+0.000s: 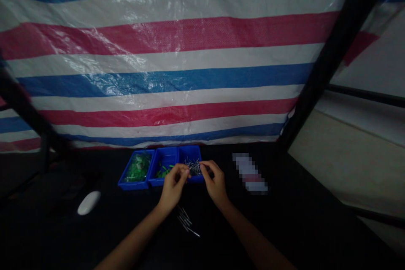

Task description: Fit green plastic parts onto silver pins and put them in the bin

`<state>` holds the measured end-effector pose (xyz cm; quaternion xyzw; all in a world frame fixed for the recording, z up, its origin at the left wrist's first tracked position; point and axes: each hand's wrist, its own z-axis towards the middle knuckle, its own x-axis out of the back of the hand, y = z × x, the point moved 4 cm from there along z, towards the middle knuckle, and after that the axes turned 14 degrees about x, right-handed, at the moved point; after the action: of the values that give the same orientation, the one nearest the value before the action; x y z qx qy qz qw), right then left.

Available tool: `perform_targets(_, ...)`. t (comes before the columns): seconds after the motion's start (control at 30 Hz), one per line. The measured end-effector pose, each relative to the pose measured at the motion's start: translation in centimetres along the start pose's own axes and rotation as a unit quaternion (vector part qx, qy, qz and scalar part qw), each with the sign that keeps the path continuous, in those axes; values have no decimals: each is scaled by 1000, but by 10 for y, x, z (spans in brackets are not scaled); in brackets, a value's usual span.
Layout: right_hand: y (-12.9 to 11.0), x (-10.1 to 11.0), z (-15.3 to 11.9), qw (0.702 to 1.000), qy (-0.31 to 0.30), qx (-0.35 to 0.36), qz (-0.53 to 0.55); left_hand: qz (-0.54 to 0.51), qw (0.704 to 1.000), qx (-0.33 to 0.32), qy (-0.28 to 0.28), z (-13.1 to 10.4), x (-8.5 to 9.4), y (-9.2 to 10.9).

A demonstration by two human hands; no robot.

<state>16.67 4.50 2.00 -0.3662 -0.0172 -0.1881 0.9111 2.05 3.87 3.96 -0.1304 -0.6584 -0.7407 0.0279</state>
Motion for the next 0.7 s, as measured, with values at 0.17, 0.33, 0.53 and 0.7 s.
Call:
perform_targets(0.17, -9, -13, 10, 997, -69, 4, 36, -112, 993, 15, 27, 5, 7, -8)
perform_targets(0.33, -17, -23, 17, 993, -99, 10, 64, -164, 985, 41, 29, -3, 6, -15)
perform_targets(0.53, -28, -26, 10, 990, -108, 22, 84, -186, 981, 50, 0, -3, 2, -19)
perform_targets(0.7, -31, -29, 5, 988, -122, 12, 97, -208, 976, 55, -19, -1, 2, -20)
